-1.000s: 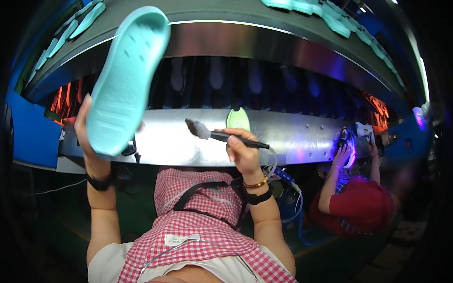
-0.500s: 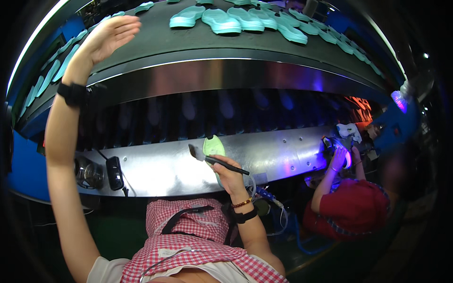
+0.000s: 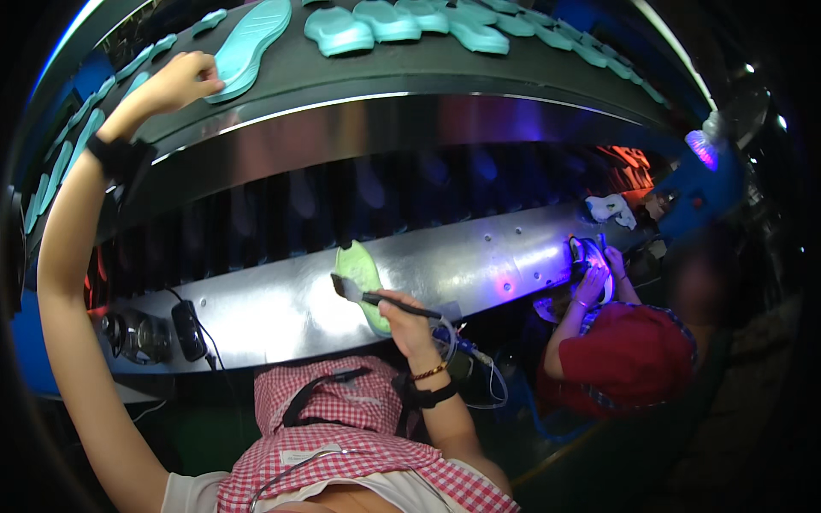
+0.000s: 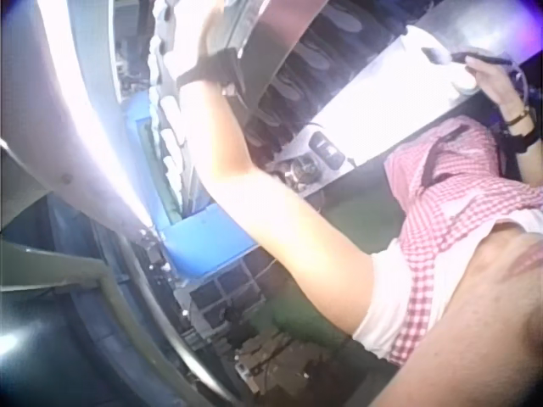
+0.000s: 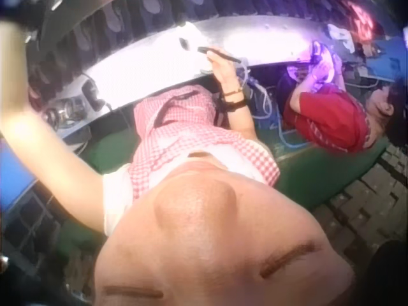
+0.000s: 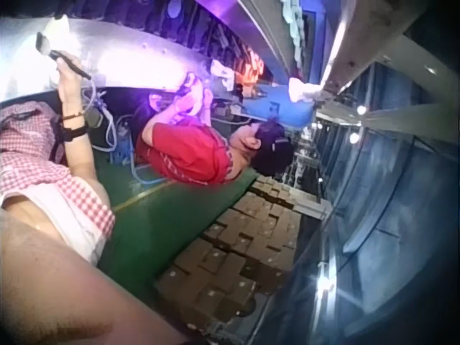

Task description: The person picks up a shoe sole from a conveyor belt, applies a liquid to its surface with a brush, and places it back onto the belt, repeating the process for multiple soles.

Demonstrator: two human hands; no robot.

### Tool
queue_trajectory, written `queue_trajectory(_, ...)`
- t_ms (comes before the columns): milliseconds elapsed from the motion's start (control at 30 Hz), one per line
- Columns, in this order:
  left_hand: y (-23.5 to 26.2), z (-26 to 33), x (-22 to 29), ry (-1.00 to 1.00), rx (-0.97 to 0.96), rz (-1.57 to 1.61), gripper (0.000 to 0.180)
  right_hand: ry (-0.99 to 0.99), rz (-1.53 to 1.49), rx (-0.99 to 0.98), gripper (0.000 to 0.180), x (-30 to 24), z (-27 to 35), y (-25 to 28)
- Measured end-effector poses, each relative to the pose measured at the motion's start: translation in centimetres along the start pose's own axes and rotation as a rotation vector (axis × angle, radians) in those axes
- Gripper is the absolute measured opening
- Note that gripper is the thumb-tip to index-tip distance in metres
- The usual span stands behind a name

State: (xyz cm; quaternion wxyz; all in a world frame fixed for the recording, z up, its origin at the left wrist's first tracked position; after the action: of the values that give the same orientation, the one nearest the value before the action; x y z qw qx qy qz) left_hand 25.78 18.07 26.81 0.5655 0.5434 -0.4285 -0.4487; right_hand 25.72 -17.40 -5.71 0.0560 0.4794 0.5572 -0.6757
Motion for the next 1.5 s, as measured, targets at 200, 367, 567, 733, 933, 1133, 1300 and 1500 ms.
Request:
queue_trajectory(200, -5.0, 14.1, 0.8, -0.199, 1.0, 0.856, 0.037, 0.05, 0.023, 0.142, 0.022, -1.1, -1.3, 0.4)
queue_trajectory(367, -17.0, 18.1, 1.7, -0.053, 0.212, 2.006, 0.044, 0.115, 0.042, 0.132, 0.021, -1.5, -2.8, -0.5)
queue_trajectory(567, -28.1, 22.3, 10.1, -0.572, -0.217, 2.622, 0.082, 0.065, 0.061, 0.018, 0.021, -0.9, -3.9, -3.4)
queue_trajectory(733, -31.8, 21.0, 12.5, -0.349, -0.113, 2.719, 0.088, -0.123, 0.184, -0.187, 0.022, 1.2, -4.7, -8.3)
queue_trajectory(933, -32.1, 20.9, 12.5, -0.273, 0.083, 2.791, 0.082, -0.195, 0.492, -0.302, 0.021, 3.9, -7.7, -12.8)
queue_trajectory(1133, -32.3, 21.0, 11.7, 0.234, 0.513, 2.664, 0.064, 0.039, 1.124, -0.515, 0.02, 4.7, -7.7, -17.3)
queue_trajectory(1300, -32.2, 22.0, 7.8, 0.049, 0.491, 2.521, 0.07, -0.061, 1.185, -0.862, 0.019, 3.9, -3.5, -17.8)
queue_trajectory(1500, -30.5, 22.2, 9.9, -0.061, 0.363, 2.634, 0.077, -0.223, 0.778, -0.632, 0.017, 1.3, -4.8, -16.8)
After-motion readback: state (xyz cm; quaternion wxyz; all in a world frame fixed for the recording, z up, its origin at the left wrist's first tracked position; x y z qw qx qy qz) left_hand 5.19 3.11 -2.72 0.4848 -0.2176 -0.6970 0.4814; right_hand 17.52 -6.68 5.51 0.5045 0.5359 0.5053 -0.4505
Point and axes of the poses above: each hand's wrist, its own z-axis away from the middle knuckle, its own y-axis out of the back of the hand, x = y × z, the point moved 5 cm from there along -z, towards the middle knuckle, and after that the axes turned 14 degrees about -x, right-handed, at the moved point
